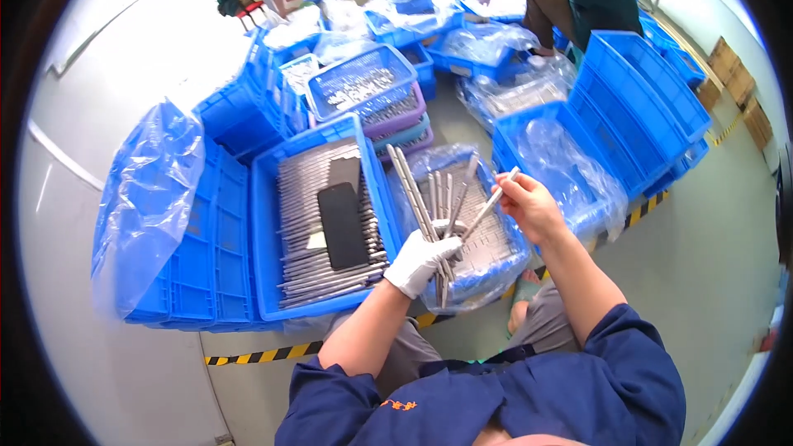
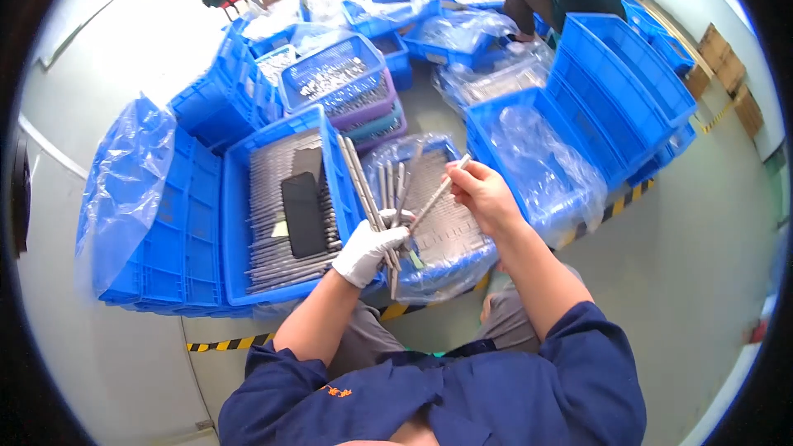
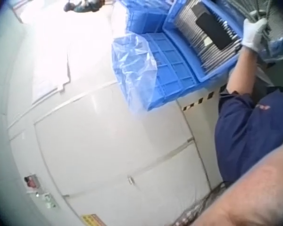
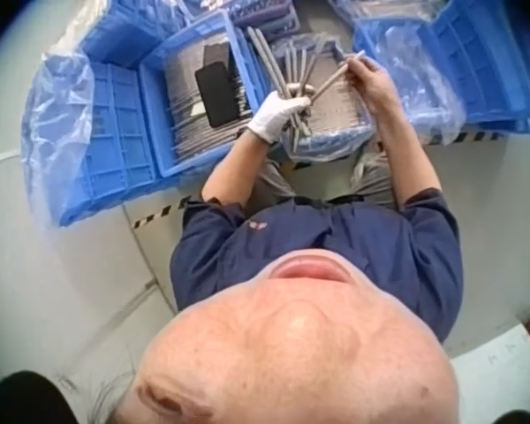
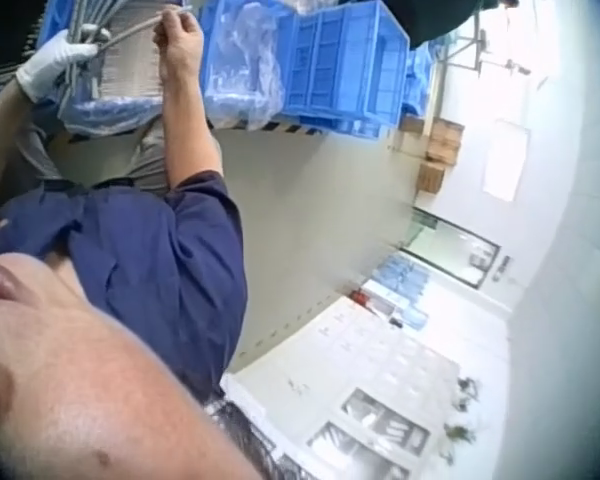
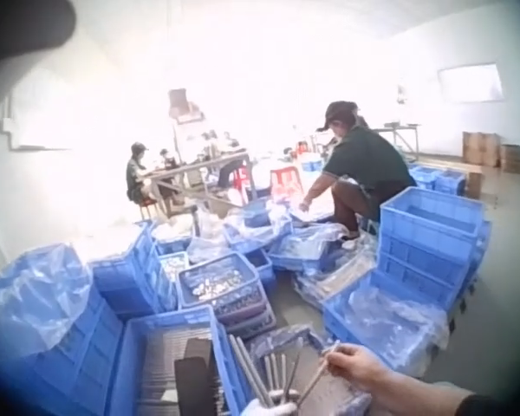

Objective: Inspecting metal rods for defects and sorting them into blue plastic crates.

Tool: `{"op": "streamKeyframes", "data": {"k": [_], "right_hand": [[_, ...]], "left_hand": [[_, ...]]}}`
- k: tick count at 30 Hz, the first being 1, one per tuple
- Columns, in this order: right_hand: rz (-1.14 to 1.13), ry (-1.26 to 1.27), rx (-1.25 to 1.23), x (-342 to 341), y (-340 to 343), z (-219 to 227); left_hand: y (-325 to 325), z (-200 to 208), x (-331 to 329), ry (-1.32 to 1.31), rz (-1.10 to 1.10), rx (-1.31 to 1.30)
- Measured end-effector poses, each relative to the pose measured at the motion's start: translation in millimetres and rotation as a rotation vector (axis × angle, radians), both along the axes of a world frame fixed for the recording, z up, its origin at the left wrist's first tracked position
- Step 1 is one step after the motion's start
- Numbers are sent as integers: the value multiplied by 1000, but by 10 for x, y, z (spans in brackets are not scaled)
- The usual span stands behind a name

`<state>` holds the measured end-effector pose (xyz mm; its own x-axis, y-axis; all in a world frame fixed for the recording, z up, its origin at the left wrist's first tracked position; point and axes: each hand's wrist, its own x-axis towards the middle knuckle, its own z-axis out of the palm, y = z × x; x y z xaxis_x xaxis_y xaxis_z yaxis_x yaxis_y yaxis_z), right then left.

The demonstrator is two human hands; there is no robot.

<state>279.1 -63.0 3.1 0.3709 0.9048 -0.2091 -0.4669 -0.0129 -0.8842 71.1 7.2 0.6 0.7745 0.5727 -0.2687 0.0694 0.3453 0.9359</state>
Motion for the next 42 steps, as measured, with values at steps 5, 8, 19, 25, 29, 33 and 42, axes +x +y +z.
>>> {"op": "streamKeyframes", "data": {"k": [5, 8, 19, 25, 29, 33, 42], "right_hand": [[175, 135, -28, -193, -52, -149], [261, 167, -90, -398, -79, -289], [30, -40, -53, -185, 12, 8], [599, 293, -154, -303, -36, -216], [607, 293, -172, -309, -25, -294], [606, 279, -194, -340, -6, -288], [806, 241, -286, -557, -177, -207]], "left_hand": [[-8, -41, 19, 29, 67, 30], [25, -85, 17, 18, 58, -1], [86, -139, 7, -106, 212, -69], [75, -73, -12, -102, 94, -165], [63, -41, 5, -90, 88, -141], [53, -53, 15, -75, 31, -88], [132, -104, -18, -66, 89, 40]]}}
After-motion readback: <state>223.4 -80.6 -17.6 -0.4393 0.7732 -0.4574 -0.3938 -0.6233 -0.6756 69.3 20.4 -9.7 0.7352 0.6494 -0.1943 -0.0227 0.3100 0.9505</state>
